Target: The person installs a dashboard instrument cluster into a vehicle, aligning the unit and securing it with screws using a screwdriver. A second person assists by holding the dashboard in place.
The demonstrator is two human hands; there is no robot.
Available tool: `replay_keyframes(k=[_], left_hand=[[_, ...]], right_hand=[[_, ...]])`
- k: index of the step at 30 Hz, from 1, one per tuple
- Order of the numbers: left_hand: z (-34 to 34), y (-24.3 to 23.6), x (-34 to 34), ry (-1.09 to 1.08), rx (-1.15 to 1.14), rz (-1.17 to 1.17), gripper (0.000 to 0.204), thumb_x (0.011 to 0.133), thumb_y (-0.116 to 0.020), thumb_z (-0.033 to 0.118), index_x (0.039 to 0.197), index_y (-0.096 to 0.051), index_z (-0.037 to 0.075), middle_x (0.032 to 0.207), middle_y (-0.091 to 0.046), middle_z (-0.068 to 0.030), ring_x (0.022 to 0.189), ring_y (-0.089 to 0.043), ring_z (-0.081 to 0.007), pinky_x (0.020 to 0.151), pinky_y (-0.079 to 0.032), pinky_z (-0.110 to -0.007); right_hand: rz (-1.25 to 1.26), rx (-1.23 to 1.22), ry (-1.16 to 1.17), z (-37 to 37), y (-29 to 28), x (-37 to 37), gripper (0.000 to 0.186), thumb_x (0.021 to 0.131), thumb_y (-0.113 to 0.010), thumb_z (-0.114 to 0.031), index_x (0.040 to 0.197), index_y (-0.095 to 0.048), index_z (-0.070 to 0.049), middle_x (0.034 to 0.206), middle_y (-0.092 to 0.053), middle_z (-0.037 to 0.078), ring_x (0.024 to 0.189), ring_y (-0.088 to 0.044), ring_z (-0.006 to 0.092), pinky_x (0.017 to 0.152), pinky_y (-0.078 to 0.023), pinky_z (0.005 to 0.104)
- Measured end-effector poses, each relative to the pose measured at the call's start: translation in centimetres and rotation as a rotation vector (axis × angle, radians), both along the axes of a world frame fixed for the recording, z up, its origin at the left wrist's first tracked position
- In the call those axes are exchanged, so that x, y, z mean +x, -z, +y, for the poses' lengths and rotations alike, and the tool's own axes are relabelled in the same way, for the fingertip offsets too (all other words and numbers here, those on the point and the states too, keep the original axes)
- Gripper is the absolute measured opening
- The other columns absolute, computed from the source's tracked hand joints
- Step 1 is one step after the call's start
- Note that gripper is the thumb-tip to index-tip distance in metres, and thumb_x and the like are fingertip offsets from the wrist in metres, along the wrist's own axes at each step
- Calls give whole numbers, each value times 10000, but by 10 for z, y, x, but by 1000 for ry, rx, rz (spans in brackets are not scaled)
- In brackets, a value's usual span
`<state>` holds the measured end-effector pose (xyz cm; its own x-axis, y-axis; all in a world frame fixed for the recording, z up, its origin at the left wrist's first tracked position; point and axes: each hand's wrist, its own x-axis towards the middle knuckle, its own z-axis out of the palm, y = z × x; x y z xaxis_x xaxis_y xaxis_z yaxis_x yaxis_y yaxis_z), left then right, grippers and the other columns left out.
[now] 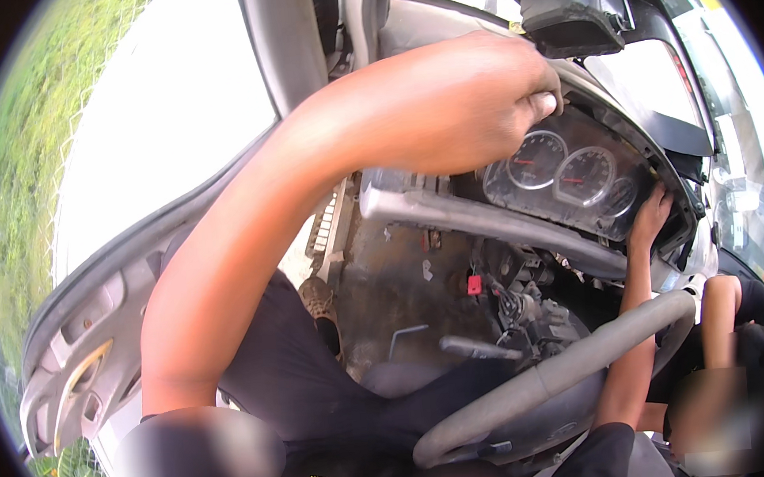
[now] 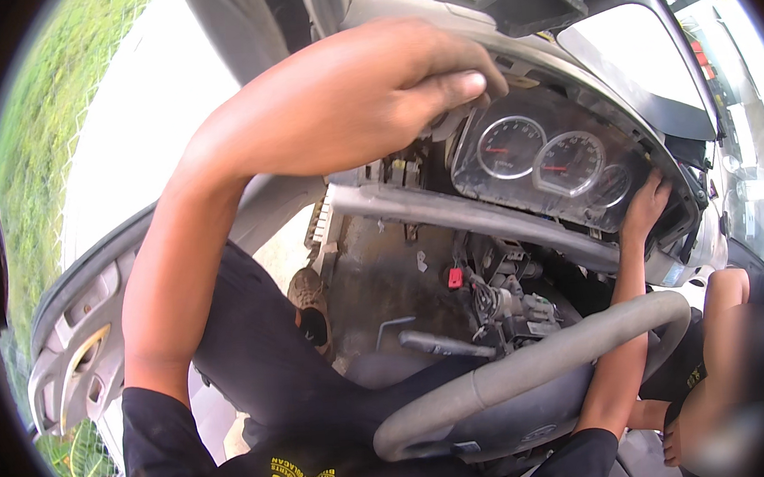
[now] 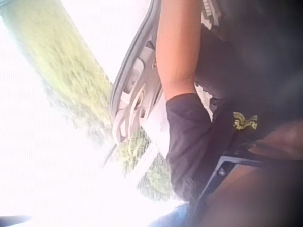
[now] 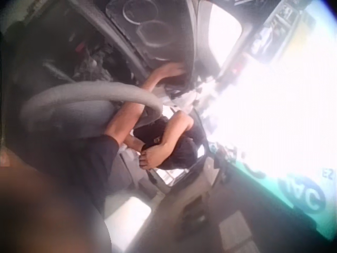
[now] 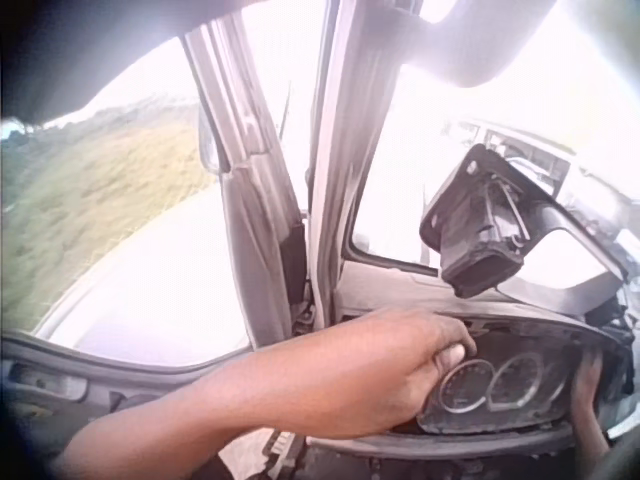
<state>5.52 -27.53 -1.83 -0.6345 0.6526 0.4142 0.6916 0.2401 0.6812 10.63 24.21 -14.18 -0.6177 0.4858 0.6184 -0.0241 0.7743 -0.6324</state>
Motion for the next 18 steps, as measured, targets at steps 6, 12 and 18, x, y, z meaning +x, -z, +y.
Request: replay_keyframes(k=[6,12,18], left_hand=[[-12,-2,-5,11,152,-104,221,1037,-590,150,1097,-679,-43,954,-678,-230,888,-640,-380,812,-511,-445],[-6,15,-17,6,160,-101,197,1011,-601,134,1034,-671,-49,912,-657,-236,873,-623,-417,786,-504,-467],[-7,5,-23,112,-19,-5,276,1085,-569,169,1195,-718,-35,863,-709,-183,782,-668,-266,728,-519,-362]], right_hand=[[3,-65,10,15,5,0,475,1109,-526,-300,1376,-587,89,1323,-662,192,1218,-595,282,1100,-401,388],[36,-127,13,20,7,3,454,1116,-524,-289,1354,-596,91,1278,-674,158,1165,-603,233,1064,-425,363],[37,-85,50,0,6,2,437,1133,-486,-280,1347,-602,84,1264,-681,147,1144,-605,210,1050,-434,344]])
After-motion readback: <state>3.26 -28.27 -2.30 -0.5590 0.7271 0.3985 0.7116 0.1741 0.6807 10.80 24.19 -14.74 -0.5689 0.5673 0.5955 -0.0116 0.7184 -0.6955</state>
